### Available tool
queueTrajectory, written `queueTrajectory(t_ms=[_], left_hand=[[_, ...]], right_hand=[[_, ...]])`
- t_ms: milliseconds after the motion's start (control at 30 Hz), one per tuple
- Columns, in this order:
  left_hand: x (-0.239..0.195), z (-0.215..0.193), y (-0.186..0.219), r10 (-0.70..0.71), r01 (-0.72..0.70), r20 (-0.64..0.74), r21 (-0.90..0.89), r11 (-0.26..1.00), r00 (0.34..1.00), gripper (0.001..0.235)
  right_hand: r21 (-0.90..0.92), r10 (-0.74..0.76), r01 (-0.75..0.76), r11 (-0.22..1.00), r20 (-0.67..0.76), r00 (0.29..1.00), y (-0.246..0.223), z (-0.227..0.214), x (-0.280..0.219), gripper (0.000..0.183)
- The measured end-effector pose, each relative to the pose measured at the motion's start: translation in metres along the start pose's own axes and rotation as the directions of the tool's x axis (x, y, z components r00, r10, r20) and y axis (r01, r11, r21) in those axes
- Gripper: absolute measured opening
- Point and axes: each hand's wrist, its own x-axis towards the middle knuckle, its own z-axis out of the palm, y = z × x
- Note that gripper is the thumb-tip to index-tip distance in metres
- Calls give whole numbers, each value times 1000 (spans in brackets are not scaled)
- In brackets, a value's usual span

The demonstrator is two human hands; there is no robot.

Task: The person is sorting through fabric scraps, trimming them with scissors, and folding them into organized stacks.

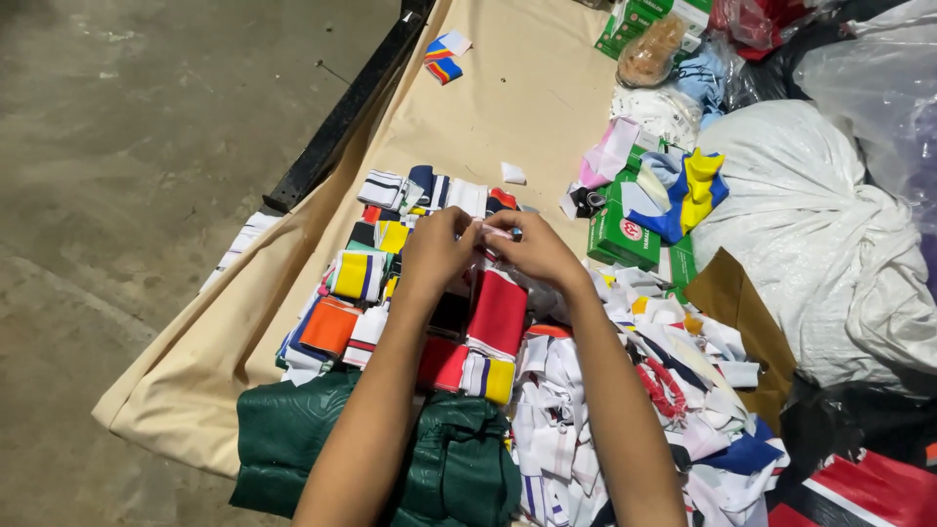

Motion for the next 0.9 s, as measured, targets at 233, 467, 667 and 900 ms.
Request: queueTrajectory(t_ms=[233, 467, 667, 900], left_hand=[[12, 1, -2, -43, 40, 8, 195, 980, 999, 35], [22, 13, -17, -38, 12, 84, 299, 954, 996, 37], [25, 22, -25, -28, -40, 158, 409, 912, 987, 19], [24, 23, -22, 39, -124, 196, 439, 890, 980, 16]], right_hand=[[-19, 61, -60, 998, 72, 996, 18, 11, 22, 36], [-98, 92, -83, 992, 89, 992, 22, 14, 27, 39], [-125, 117, -103, 987, 105, 988, 25, 15, 24, 39], [-112, 173, -172, 979, 4, 985, 56, 29, 36, 39]])
